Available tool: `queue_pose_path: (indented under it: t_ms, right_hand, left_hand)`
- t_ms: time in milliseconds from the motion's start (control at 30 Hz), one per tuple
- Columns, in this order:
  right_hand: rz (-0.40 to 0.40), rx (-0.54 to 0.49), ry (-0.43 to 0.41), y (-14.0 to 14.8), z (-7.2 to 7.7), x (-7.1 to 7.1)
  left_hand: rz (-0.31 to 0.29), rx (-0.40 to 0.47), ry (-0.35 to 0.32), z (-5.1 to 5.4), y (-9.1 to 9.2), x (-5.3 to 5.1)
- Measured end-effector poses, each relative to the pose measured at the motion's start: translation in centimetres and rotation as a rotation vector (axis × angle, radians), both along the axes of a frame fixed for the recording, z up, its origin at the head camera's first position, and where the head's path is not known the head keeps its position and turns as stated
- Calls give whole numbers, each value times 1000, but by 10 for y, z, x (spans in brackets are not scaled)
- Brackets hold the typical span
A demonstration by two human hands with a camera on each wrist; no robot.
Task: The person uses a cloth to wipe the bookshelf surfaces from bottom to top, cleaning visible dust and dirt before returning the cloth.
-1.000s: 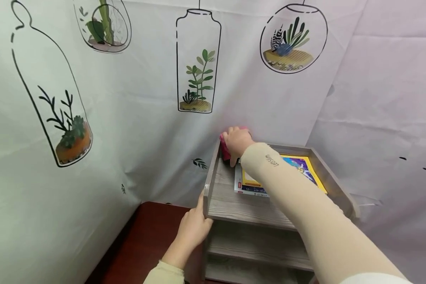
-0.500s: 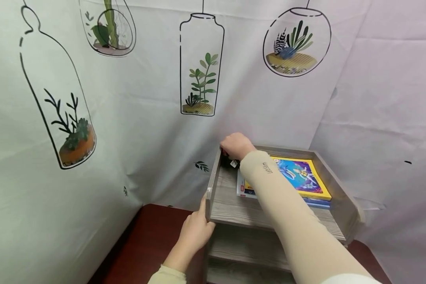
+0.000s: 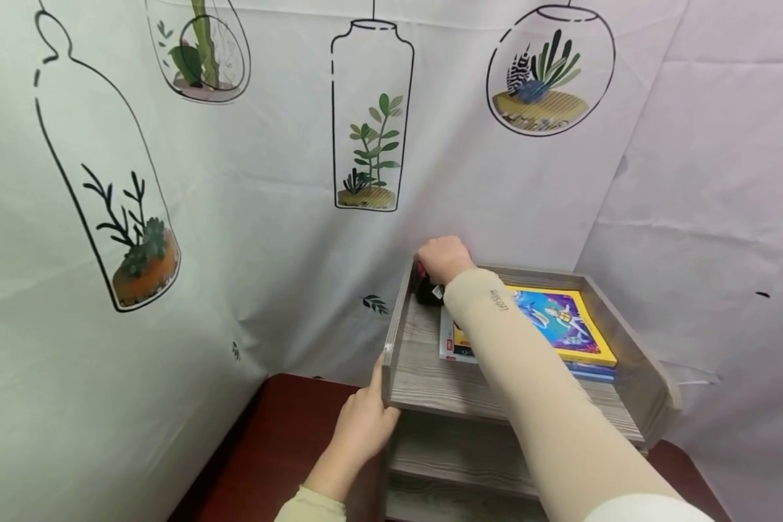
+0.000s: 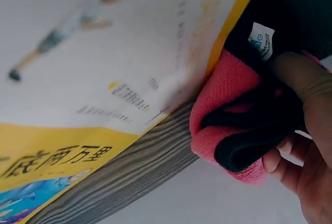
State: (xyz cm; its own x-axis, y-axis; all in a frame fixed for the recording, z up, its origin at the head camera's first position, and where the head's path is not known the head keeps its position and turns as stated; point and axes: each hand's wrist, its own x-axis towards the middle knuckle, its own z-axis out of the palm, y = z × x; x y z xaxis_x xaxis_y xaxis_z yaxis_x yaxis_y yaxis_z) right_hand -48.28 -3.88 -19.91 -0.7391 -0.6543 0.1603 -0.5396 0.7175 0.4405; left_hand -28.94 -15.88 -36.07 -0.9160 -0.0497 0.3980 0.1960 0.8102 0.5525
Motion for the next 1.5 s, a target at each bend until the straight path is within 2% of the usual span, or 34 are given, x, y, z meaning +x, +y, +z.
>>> queue_pose_path:
  t_ms: [433, 733, 967, 1100, 1233, 1400, 1500]
  right_hand:
    - [-72, -90, -94, 49, 6, 0]
    - [-110, -122, -118, 84, 7, -1]
    - [-213, -99, -113, 114, 3, -1]
    - [-266, -109, -119, 129, 5, 6]
    - [-312, -122, -77, 141, 7, 12]
    - [-444, -118, -11, 154, 5, 19]
    - [-547, -102, -15, 156, 3, 22]
  left_hand:
    - [6, -5, 7, 1, -2, 2]
    - [-15, 4, 19, 3, 1, -1]
    - [-6, 5, -9, 2, -1, 0]
    - [-6, 2, -13, 1, -1, 0]
    - [0, -2, -24, 2, -3, 1]
    - [1, 1, -30, 2, -2, 0]
    - [4, 2, -22, 2, 0, 0]
